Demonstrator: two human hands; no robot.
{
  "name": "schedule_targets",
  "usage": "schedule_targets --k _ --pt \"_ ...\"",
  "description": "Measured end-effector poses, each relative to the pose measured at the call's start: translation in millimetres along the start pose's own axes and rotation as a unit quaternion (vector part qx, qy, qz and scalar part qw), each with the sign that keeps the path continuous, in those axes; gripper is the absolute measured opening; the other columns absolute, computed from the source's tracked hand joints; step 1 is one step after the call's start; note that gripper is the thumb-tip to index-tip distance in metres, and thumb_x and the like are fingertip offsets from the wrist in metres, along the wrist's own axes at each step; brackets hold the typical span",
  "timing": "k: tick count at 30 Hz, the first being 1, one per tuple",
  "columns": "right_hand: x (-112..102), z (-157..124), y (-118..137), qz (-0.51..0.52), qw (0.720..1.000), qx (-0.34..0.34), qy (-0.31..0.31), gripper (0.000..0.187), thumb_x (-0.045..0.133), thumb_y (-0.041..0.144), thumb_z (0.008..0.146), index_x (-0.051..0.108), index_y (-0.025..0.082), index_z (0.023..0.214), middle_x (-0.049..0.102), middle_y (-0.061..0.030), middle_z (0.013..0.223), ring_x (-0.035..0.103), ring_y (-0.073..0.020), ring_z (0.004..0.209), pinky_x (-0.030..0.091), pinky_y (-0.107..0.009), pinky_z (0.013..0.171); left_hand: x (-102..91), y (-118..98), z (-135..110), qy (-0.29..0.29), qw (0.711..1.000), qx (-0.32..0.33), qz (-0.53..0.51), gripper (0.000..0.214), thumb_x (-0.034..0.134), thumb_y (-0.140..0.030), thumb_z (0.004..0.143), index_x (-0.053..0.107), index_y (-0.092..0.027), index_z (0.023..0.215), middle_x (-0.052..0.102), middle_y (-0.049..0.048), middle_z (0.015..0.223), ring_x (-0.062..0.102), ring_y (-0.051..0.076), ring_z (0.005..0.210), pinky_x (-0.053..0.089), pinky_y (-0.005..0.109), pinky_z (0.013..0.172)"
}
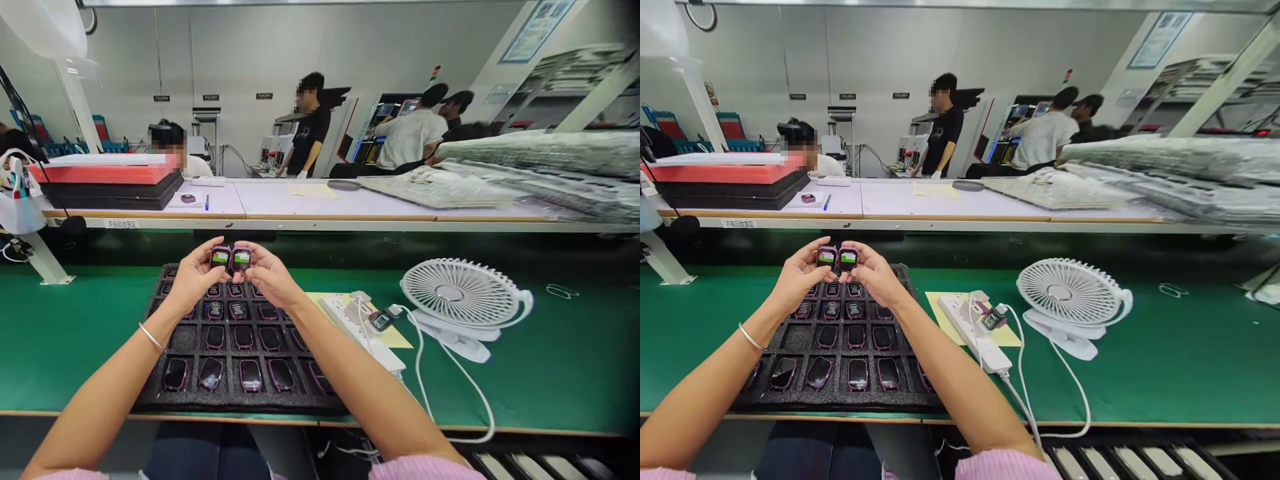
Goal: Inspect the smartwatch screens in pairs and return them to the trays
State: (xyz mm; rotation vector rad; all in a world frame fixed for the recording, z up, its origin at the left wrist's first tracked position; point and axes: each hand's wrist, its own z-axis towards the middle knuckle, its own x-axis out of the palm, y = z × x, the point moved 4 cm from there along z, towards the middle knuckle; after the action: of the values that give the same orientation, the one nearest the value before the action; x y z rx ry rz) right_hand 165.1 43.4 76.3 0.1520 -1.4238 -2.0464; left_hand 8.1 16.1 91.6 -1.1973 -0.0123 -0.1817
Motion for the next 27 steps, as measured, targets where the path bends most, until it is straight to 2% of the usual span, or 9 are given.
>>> schedule_targets --k 5,10,16,22,27 --pt "-12.8 -9.8 -51.1 0.047 0.997 0.059 -0.03 0.053 0.067 0.011 0.064 0.062 0.022 0.115 0.069 0.0014 0.089 0.066 -0.0132 0.066 0.054 -0.029 0.067 -12.5 48.4 -7.6 -0.023 0.998 -0.065 0.001 0.065 0.075 -0.019 0.067 0.06 -0.016 0.131 0.069 0.0059 0.107 0.068 0.01 0.064 0.06 0.027 0.066" --pt "-22.0 -14.9 -77.8 0.065 0.993 0.096 -0.038 0.044 0.07 0.019 0.071 0.062 0.021 0.115 0.071 0.0006 0.085 0.068 -0.0147 0.065 0.053 -0.03 0.065 -18.1 73.0 -11.3 -0.034 0.996 -0.086 0.005 0.059 0.077 -0.022 0.068 0.063 -0.015 0.125 0.069 0.0038 0.102 0.066 0.009 0.06 0.058 0.024 0.062" --pt "-25.8 -19.1 -84.6 0.04 0.993 0.106 -0.032 0.037 0.073 0.027 0.078 0.063 0.022 0.113 0.07 0.0009 0.087 0.068 -0.0143 0.063 0.053 -0.03 0.062 -19.7 80.1 -14.2 -0.043 0.995 -0.087 0.037 0.053 0.078 -0.028 0.071 0.065 -0.015 0.12 0.069 0.0036 0.098 0.064 0.008 0.055 0.056 0.023 0.055" --pt "-25.9 -21.8 -83.5 0.046 0.993 0.106 -0.035 0.044 0.073 0.019 0.071 0.062 0.022 0.114 0.07 0.0019 0.087 0.068 -0.0143 0.064 0.055 -0.029 0.063 -17.8 80.4 -18.5 -0.028 0.995 -0.096 0.025 0.055 0.076 -0.024 0.071 0.063 -0.016 0.124 0.07 0.0074 0.11 0.069 0.009 0.059 0.06 0.025 0.061" --pt "-26.2 -23.7 -85.4 0.051 0.991 0.114 -0.042 0.038 0.073 0.021 0.072 0.063 0.022 0.109 0.069 0.0028 0.085 0.066 -0.0129 0.059 0.055 -0.03 0.06 -17.8 81.2 -22.6 -0.027 0.992 -0.124 0.014 0.052 0.072 -0.025 0.073 0.063 -0.016 0.124 0.07 0.0084 0.112 0.072 0.012 0.06 0.062 0.027 0.061"
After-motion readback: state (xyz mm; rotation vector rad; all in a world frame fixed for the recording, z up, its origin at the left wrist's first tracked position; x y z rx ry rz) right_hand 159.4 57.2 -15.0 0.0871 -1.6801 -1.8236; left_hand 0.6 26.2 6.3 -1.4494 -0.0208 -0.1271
